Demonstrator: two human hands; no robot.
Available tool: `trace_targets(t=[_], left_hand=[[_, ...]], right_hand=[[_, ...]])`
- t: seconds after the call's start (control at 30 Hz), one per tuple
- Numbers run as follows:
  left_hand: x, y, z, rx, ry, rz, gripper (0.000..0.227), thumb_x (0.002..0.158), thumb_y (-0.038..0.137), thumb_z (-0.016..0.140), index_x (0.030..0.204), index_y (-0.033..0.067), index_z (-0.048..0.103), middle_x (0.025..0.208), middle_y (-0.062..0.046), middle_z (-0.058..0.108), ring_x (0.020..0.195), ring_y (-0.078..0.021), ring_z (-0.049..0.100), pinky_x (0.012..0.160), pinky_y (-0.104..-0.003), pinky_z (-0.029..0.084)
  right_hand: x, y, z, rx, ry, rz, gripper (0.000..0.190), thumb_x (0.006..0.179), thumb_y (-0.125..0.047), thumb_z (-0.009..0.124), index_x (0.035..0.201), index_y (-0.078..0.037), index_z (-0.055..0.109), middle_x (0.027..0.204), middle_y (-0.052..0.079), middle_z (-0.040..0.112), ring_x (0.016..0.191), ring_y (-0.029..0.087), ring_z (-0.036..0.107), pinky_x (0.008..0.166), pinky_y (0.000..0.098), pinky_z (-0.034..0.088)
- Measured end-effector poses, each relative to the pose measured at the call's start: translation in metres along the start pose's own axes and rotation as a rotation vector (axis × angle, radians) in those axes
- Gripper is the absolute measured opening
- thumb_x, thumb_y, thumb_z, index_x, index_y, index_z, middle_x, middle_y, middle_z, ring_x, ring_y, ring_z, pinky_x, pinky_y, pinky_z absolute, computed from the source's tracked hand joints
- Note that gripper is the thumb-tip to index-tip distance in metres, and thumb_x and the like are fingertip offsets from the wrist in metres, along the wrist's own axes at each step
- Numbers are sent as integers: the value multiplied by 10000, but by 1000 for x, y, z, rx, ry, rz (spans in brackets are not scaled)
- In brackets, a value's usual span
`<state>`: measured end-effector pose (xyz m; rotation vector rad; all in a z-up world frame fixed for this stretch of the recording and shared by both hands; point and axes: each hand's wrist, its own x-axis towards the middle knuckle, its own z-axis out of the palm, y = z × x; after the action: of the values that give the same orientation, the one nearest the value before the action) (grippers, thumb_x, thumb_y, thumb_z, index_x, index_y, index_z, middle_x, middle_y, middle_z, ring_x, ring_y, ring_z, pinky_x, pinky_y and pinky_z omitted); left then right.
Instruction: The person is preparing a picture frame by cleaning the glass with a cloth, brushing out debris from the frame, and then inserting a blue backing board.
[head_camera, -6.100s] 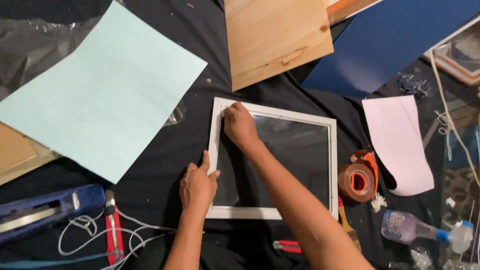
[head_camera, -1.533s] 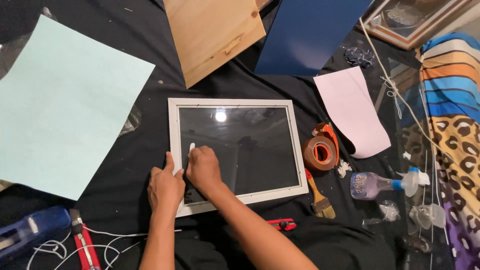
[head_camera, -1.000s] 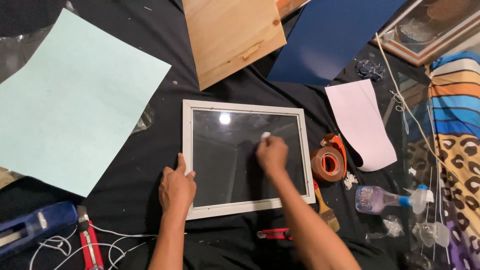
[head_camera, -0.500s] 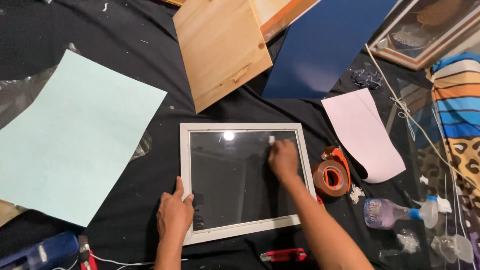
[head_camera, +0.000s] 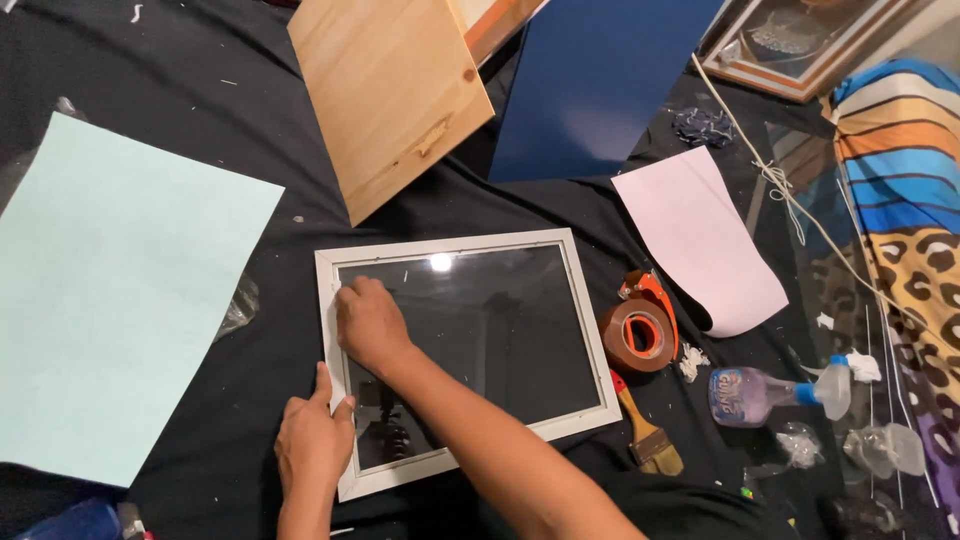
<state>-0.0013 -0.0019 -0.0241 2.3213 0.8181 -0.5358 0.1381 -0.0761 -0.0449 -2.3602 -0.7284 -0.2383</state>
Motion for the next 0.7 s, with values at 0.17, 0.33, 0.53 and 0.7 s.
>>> trace_targets(t=[0.17,0.33,0.53,0.7], left_hand=[[-5,10,-10,-19,-21,-43,614,976,399,564,1573,320,446,1071,-156,656,900,-320,689,874,-413,529],[-2,13,-14,-40,-47,-52,600,993,394,560,1577,340,431,1069,-140,646,908,-297,679,895,-409,524],[-3,9,-12,-52,19,15,595,974,370,593,1555,326,469,1096,-194,654,934,-355,684,891,-442,525],[-11,5,-13,-106,32,31,642,974,385,641,1579,263,463,1254,-306,660,1242,-464,631,951,-536,544]], right_hand=[[-8,86,-88,-308,75,-126,74,808,-69,659,872,-58,623,900,136,565,776,344,538,677,440,447],[-39,215,-175,-552,150,23,110,766,-55,692,868,-25,667,952,193,626,818,395,601,722,484,503],[-76,137,-130,-563,87,287,121,785,-89,618,834,2,680,845,216,643,747,424,602,670,515,508],[-146,-11,-64,-145,-268,6,101,865,-183,631,787,-125,661,816,74,591,778,316,644,645,391,539]])
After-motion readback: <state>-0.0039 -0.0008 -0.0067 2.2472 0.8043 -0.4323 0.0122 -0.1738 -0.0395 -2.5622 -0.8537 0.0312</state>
